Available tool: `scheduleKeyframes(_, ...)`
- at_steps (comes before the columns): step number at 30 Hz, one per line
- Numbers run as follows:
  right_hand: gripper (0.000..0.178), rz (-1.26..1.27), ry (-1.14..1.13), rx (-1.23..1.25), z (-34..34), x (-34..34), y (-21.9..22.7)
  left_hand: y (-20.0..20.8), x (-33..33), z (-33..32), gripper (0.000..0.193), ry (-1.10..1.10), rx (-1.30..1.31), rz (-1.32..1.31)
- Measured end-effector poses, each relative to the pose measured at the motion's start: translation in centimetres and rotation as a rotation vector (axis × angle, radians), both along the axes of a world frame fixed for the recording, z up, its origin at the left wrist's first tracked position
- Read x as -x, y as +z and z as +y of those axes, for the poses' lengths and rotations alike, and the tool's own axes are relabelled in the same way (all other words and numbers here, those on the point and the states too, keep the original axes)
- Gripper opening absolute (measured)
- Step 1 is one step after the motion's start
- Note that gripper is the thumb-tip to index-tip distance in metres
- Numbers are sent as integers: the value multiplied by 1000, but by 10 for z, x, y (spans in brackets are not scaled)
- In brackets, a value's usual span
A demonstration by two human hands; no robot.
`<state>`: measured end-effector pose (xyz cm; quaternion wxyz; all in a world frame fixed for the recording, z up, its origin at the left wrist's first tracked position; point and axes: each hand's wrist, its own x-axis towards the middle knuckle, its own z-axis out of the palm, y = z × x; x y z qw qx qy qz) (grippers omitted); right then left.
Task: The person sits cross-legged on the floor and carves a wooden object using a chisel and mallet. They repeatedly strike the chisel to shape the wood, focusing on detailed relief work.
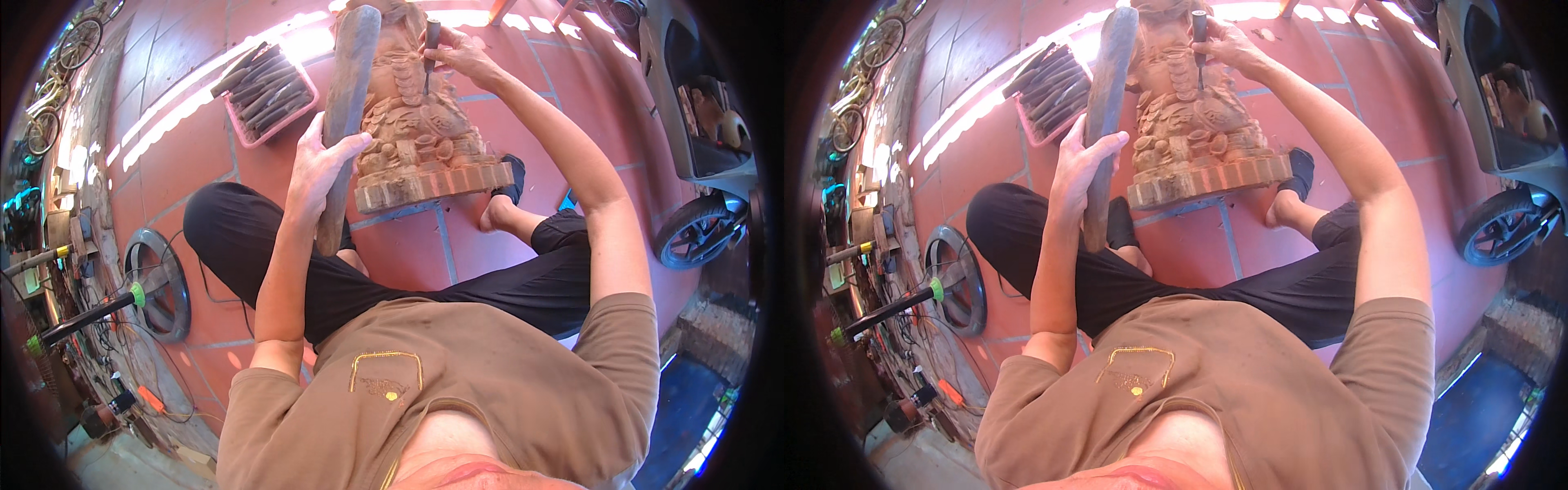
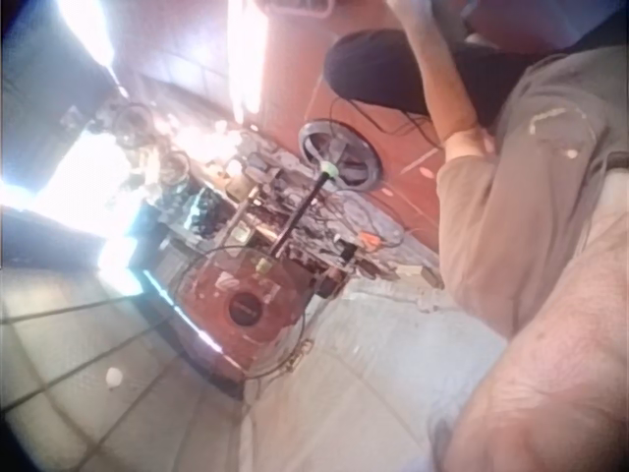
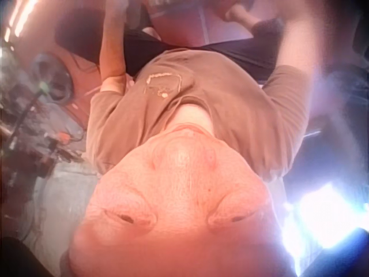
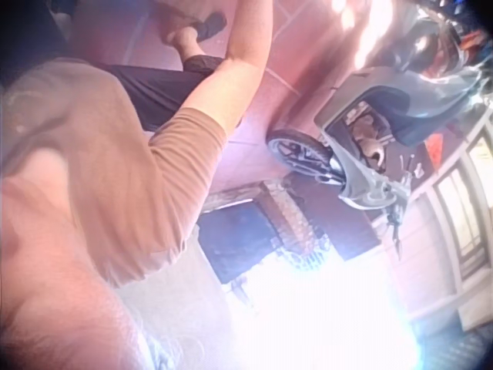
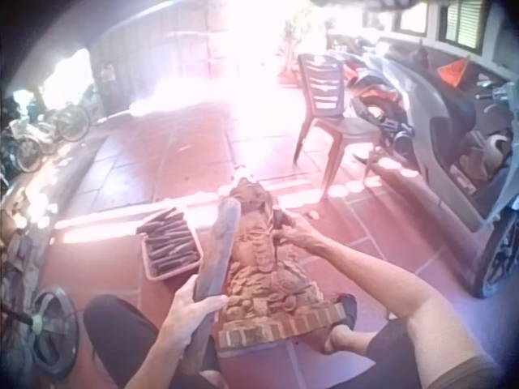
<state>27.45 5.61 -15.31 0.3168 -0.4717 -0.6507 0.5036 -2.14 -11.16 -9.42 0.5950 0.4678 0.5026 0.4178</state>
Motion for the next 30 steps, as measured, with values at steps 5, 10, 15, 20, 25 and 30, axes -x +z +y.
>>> scheduleKeyframes(5,23,86,18,-13,-6,-12,-6,0,-3,1,40,-6,4,52)
scheduleKeyframes(10,23,125,76,42,-3,-17,-10,7,-8,1,41,-22,21,70)
scheduleKeyframes(15,24,154,97,44,-4,-10,-8,22,-14,8,38,-67,-21,125)
scheduleKeyframes(20,24,110,137,-60,3,5,-13,49,-22,22,36,-147,-92,138)
scheduleKeyframes(25,22,104,113,-26,-4,-1,-16,71,-27,49,29,-185,-236,155)
scheduleKeyframes(30,22,151,138,-39,-5,-8,-34,57,-42,57,34,-89,-487,395)
